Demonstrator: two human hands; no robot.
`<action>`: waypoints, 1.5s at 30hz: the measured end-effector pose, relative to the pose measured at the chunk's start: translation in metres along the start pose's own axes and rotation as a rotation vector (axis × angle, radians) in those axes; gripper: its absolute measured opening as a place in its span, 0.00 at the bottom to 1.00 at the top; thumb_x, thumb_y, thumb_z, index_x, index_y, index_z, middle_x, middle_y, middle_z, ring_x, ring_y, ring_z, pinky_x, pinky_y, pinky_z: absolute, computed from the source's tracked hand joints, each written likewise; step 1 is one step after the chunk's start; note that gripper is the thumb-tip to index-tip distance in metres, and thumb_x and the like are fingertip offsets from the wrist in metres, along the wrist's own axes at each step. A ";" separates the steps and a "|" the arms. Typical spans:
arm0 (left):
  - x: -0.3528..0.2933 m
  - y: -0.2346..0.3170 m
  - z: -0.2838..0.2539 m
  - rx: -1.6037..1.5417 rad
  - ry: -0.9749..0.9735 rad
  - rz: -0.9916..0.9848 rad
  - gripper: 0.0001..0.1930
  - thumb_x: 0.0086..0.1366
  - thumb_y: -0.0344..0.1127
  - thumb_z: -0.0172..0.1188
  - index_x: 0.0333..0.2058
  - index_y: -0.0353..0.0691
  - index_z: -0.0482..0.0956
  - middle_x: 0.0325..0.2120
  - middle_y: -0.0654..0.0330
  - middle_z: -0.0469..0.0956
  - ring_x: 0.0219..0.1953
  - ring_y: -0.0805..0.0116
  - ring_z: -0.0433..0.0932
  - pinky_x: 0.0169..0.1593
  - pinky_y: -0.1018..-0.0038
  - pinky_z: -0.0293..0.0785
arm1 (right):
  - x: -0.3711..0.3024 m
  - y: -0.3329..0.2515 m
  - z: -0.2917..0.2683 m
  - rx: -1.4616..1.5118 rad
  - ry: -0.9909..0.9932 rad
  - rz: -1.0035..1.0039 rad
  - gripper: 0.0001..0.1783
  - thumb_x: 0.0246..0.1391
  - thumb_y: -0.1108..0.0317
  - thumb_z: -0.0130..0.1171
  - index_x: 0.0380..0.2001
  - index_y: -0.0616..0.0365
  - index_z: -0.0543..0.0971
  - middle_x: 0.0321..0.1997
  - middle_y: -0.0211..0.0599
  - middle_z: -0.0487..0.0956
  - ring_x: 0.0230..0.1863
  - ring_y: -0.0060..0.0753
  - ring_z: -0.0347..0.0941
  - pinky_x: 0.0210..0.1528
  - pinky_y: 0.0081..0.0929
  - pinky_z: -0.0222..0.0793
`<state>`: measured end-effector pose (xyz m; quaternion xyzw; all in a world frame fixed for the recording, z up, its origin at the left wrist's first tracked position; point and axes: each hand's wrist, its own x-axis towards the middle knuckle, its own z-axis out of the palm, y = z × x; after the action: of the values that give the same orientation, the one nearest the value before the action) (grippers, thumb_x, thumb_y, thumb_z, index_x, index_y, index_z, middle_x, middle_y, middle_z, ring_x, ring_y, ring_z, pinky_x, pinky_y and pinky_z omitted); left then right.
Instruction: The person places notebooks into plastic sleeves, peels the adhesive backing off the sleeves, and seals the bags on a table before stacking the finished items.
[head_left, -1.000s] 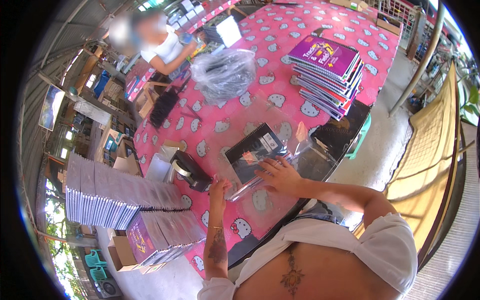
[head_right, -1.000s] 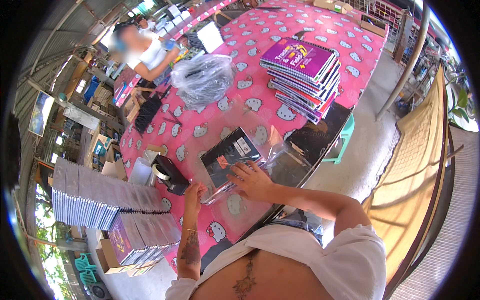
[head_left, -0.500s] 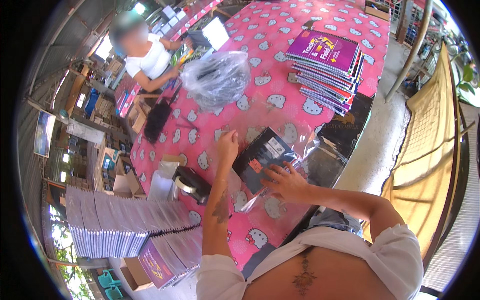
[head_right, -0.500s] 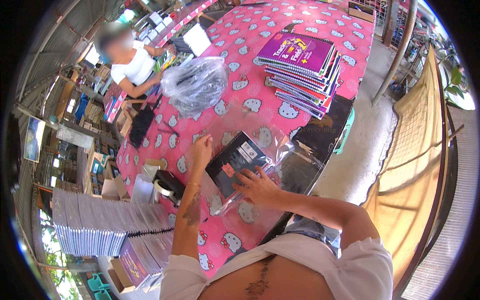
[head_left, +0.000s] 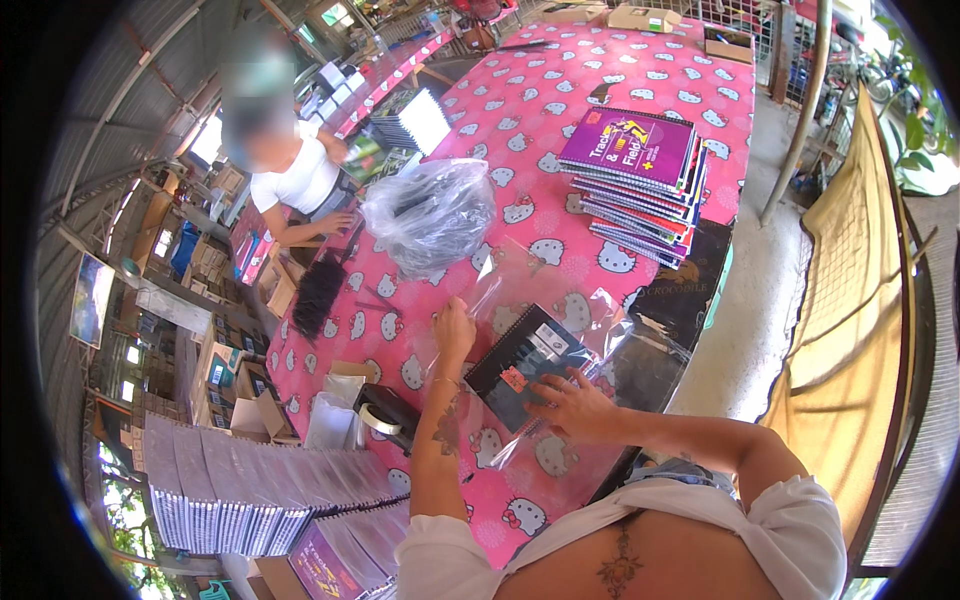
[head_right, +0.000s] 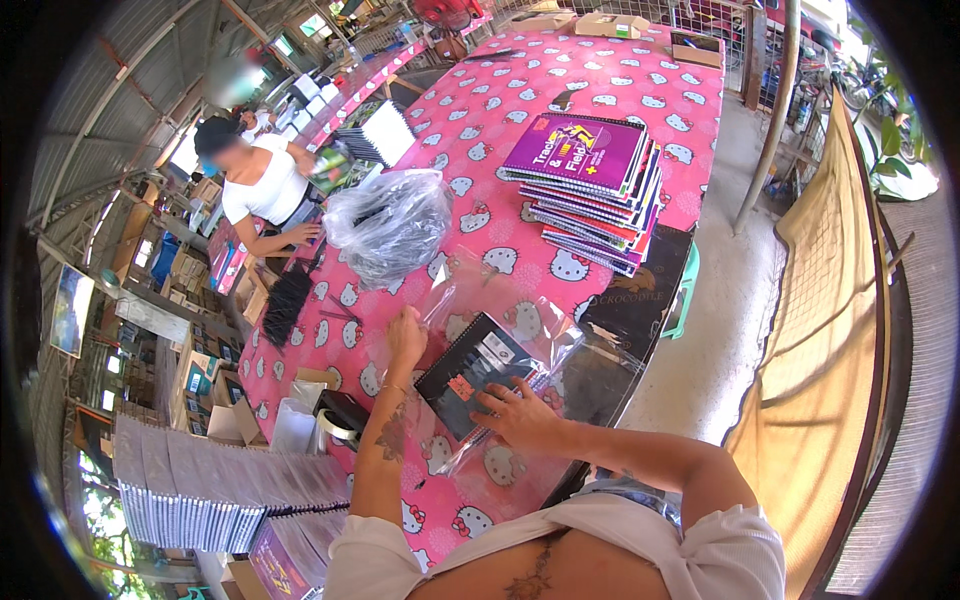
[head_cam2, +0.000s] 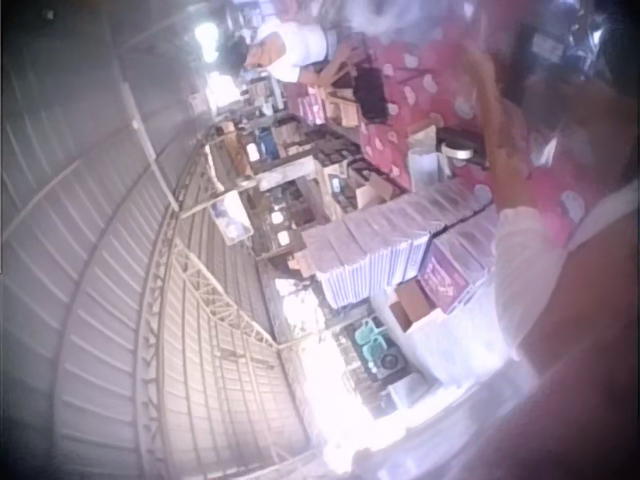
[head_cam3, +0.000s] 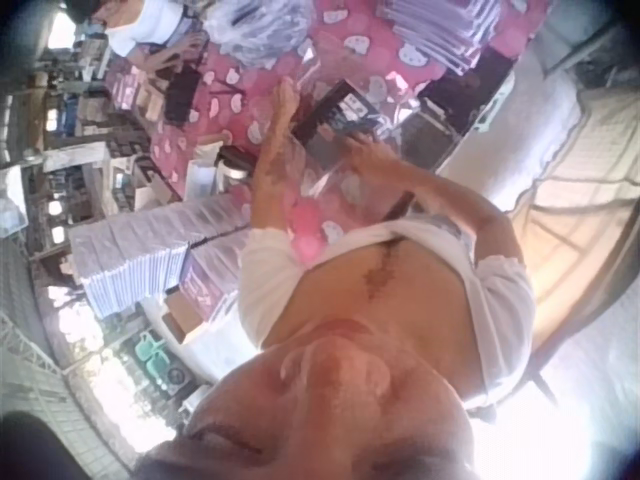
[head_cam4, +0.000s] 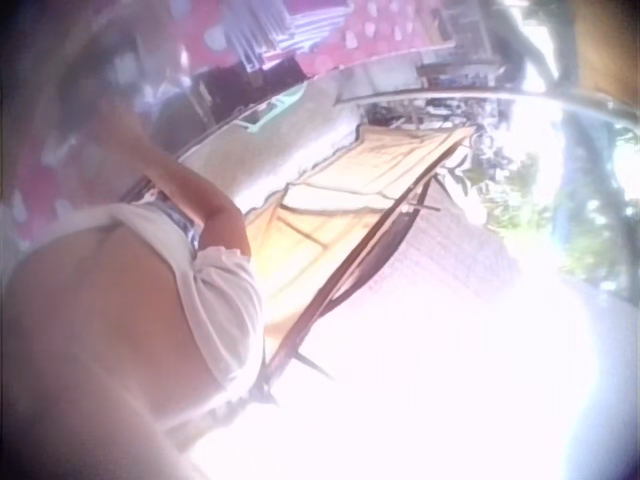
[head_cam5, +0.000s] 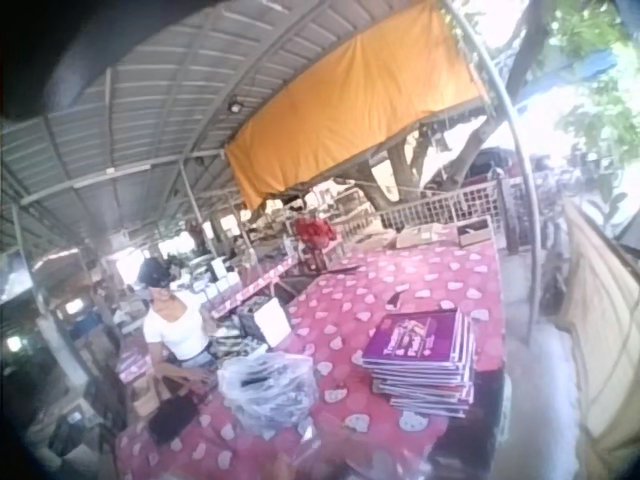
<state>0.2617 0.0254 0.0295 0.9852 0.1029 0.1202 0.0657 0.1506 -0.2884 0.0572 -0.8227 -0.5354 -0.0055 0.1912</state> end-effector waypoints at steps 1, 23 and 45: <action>-0.001 0.000 0.000 0.020 -0.011 0.015 0.09 0.55 0.33 0.63 0.35 0.41 0.76 0.36 0.53 0.80 0.42 0.50 0.78 0.50 0.53 0.70 | 0.000 0.001 -0.001 -0.001 0.004 -0.003 0.34 0.45 0.55 0.69 0.58 0.39 0.73 0.64 0.33 0.66 0.68 0.40 0.59 0.65 0.57 0.58; -0.111 0.107 -0.087 -0.498 0.065 0.045 0.08 0.64 0.33 0.59 0.36 0.36 0.84 0.32 0.51 0.82 0.34 0.49 0.81 0.36 0.60 0.76 | 0.003 0.020 -0.006 -0.030 -0.071 -0.180 0.38 0.44 0.53 0.68 0.61 0.45 0.70 0.66 0.41 0.63 0.66 0.49 0.58 0.57 0.61 0.58; -0.175 0.176 -0.034 -0.377 0.276 -0.338 0.12 0.65 0.32 0.55 0.44 0.37 0.81 0.45 0.47 0.80 0.47 0.49 0.80 0.50 0.60 0.77 | 0.024 0.120 -0.003 0.193 0.074 -0.544 0.28 0.58 0.49 0.55 0.55 0.56 0.76 0.66 0.47 0.68 0.69 0.50 0.60 0.64 0.60 0.55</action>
<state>0.1201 -0.1796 0.0499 0.8987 0.2496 0.2576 0.2523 0.2671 -0.3107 0.0286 -0.6261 -0.7270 -0.0356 0.2795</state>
